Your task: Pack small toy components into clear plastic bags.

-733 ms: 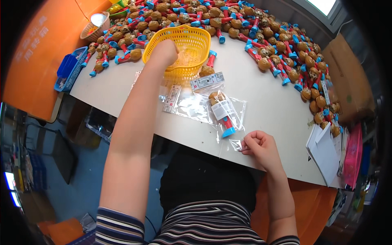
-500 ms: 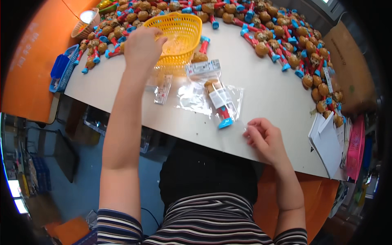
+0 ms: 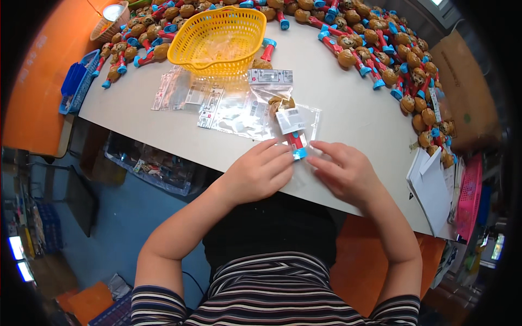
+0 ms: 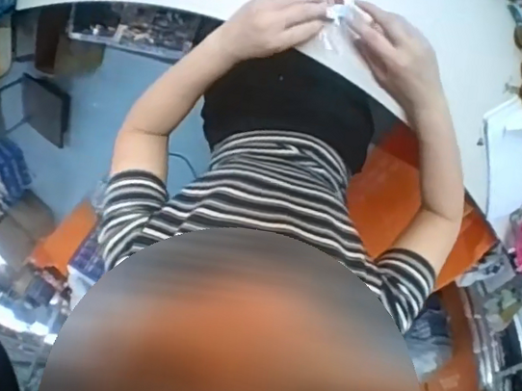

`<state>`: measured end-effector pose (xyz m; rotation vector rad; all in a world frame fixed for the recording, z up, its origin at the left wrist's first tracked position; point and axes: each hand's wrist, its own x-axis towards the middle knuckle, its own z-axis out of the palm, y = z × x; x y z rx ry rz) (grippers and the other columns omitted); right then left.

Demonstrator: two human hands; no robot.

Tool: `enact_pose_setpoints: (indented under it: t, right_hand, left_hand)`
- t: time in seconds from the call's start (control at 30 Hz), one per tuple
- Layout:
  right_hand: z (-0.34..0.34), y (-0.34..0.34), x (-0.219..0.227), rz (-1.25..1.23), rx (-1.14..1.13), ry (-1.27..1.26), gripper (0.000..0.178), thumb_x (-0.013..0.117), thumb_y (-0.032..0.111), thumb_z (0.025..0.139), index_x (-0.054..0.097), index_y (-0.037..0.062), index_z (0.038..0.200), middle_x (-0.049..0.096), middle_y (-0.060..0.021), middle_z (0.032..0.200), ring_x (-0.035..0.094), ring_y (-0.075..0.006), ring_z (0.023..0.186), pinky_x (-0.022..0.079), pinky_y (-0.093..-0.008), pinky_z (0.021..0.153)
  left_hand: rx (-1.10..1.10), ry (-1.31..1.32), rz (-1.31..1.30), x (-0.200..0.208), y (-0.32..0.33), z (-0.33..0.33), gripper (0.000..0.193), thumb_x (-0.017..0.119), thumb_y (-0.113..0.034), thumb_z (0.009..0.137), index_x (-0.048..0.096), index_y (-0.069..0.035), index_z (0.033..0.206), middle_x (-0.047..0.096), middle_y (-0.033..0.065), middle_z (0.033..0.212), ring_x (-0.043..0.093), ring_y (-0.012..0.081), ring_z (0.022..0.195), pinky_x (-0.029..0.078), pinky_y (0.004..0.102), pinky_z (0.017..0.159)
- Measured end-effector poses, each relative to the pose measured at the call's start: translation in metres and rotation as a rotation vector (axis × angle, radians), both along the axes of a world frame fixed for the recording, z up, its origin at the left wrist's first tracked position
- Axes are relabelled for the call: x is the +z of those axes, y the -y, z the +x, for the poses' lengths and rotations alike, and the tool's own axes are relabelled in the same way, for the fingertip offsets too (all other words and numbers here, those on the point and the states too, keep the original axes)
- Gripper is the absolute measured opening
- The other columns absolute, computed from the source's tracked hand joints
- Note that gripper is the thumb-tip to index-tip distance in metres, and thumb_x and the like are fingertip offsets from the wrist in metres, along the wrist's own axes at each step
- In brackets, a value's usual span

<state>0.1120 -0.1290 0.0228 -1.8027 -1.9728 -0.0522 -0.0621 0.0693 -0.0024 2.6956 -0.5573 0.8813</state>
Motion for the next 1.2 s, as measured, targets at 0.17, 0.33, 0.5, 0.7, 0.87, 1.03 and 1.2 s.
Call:
enact_pose_setpoints:
  t: [0.17, 0.33, 0.5, 0.7, 0.87, 1.03, 1.2]
  right_hand:
    - [-0.005, -0.004, 0.002, -0.004, 0.041, -0.049, 0.054, 0.081, 0.013, 0.07, 0.063, 0.0139, 0.121, 0.058, -0.0146, 0.132, 0.064, -0.0312, 0.101, 0.054, -0.0405, 0.084]
    - [-0.019, -0.014, -0.001, 0.203, 0.107, -0.001, 0.051, 0.081, 0.01, 0.069, 0.065, 0.0136, 0.117, 0.059, -0.0152, 0.131, 0.063, -0.0315, 0.098, 0.054, -0.0404, 0.083]
    - [-0.016, -0.013, -0.009, 0.266, 0.159, 0.065, 0.033, 0.08, 0.01, 0.073, 0.07, 0.0123, 0.105, 0.062, -0.0131, 0.126, 0.064, -0.0281, 0.095, 0.054, -0.0367, 0.08]
    - [-0.026, -0.008, -0.013, 0.136, 0.021, -0.291, 0.019, 0.076, 0.008, 0.079, 0.071, 0.0066, 0.097, 0.063, -0.0119, 0.12, 0.063, -0.0229, 0.088, 0.053, -0.0322, 0.075]
    - [-0.036, -0.004, -0.007, -0.118, -0.276, -0.741, 0.009, 0.068, 0.007, 0.087, 0.07, 0.0007, 0.093, 0.062, -0.012, 0.113, 0.059, -0.013, 0.084, 0.048, -0.0263, 0.071]
    - [-0.037, -0.02, 0.012, -0.442, -0.572, -1.295, 0.014, 0.062, 0.01, 0.093, 0.066, -0.0028, 0.09, 0.063, -0.0108, 0.108, 0.06, -0.0087, 0.071, 0.047, -0.0201, 0.061]
    - [-0.042, -0.012, -0.002, -0.28, -0.607, -1.374, 0.015, 0.064, 0.011, 0.092, 0.064, -0.0031, 0.095, 0.064, -0.0094, 0.104, 0.065, -0.0113, 0.074, 0.053, -0.022, 0.062]
  left_hand:
    - [0.179, 0.054, -0.361, -0.032, 0.01, -0.028, 0.025, 0.072, -0.001, 0.076, 0.06, -0.002, 0.098, 0.066, 0.0164, 0.106, 0.068, 0.0331, 0.1, 0.057, 0.0394, 0.083]
    - [0.338, 0.188, -0.6, -0.037, 0.032, -0.025, 0.024, 0.072, 0.006, 0.077, 0.06, -0.003, 0.095, 0.067, 0.0166, 0.106, 0.068, 0.0338, 0.1, 0.058, 0.0343, 0.076]
    - [0.329, 0.217, -0.611, -0.038, 0.03, -0.031, 0.025, 0.075, 0.001, 0.075, 0.061, -0.006, 0.094, 0.066, 0.0138, 0.107, 0.067, 0.0335, 0.101, 0.057, 0.0371, 0.081]
    - [0.252, 0.058, -0.304, -0.026, 0.008, -0.045, 0.024, 0.082, -0.012, 0.069, 0.069, -0.01, 0.089, 0.065, 0.0059, 0.101, 0.06, 0.0268, 0.095, 0.049, 0.0356, 0.081]
    - [0.34, -0.117, -0.583, -0.017, 0.019, -0.039, 0.01, 0.075, -0.009, 0.077, 0.066, -0.007, 0.08, 0.06, 0.0067, 0.087, 0.056, 0.0264, 0.084, 0.045, 0.0359, 0.076]
    - [0.501, -0.251, -0.655, -0.003, 0.027, -0.031, 0.016, 0.071, -0.009, 0.08, 0.061, -0.004, 0.069, 0.058, 0.0084, 0.076, 0.053, 0.0287, 0.074, 0.041, 0.0397, 0.069]
    - [0.585, -0.243, -0.701, -0.003, 0.026, -0.024, 0.021, 0.072, -0.012, 0.081, 0.061, -0.003, 0.067, 0.058, 0.0081, 0.071, 0.052, 0.0273, 0.067, 0.04, 0.0379, 0.062]
